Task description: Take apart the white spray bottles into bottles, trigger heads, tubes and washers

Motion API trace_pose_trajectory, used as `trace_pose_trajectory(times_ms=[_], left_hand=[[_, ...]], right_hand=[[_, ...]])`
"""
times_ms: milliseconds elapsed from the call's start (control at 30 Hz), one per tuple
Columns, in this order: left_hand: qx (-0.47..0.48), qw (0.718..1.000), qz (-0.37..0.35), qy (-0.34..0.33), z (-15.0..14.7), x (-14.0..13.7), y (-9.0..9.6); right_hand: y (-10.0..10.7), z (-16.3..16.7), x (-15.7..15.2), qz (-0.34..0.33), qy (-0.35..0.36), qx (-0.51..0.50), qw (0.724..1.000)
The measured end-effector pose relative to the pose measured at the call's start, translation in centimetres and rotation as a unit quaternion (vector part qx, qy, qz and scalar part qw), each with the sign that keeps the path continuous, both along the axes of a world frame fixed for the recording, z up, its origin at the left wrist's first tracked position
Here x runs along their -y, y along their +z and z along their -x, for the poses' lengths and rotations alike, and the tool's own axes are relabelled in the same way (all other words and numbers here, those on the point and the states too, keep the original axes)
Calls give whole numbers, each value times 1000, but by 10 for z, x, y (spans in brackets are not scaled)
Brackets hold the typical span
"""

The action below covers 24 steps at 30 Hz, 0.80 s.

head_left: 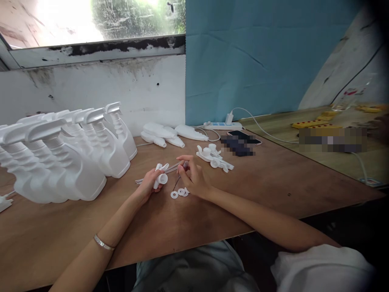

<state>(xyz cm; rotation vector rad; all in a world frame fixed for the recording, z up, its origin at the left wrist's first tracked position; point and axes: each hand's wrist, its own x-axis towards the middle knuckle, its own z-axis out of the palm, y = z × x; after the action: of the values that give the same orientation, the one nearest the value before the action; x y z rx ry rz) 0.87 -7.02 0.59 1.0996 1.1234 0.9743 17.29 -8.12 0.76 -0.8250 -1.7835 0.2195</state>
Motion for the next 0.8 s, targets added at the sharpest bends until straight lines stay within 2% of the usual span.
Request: trace_pose_trajectory(times_ms=[200,433,533,633,800], left_hand=[[-1,1000,-1,-3,1,-1,-1],[8,1000,-5,-5,0,0,0],[12,1000,-6,-9,0,1,0],[14,1000,-3,-10,1,0,0],[32,999,17,-17,1,-1,-2]], right_hand=[[-4,1,-2,-24,17,41,999],[-7,3,2,-100,16,106,989],[-8,4,3,-94,29,115,989],[-6,2,0,-56,45,59,996],[0,-4,-9,-19,64,-128,990]])
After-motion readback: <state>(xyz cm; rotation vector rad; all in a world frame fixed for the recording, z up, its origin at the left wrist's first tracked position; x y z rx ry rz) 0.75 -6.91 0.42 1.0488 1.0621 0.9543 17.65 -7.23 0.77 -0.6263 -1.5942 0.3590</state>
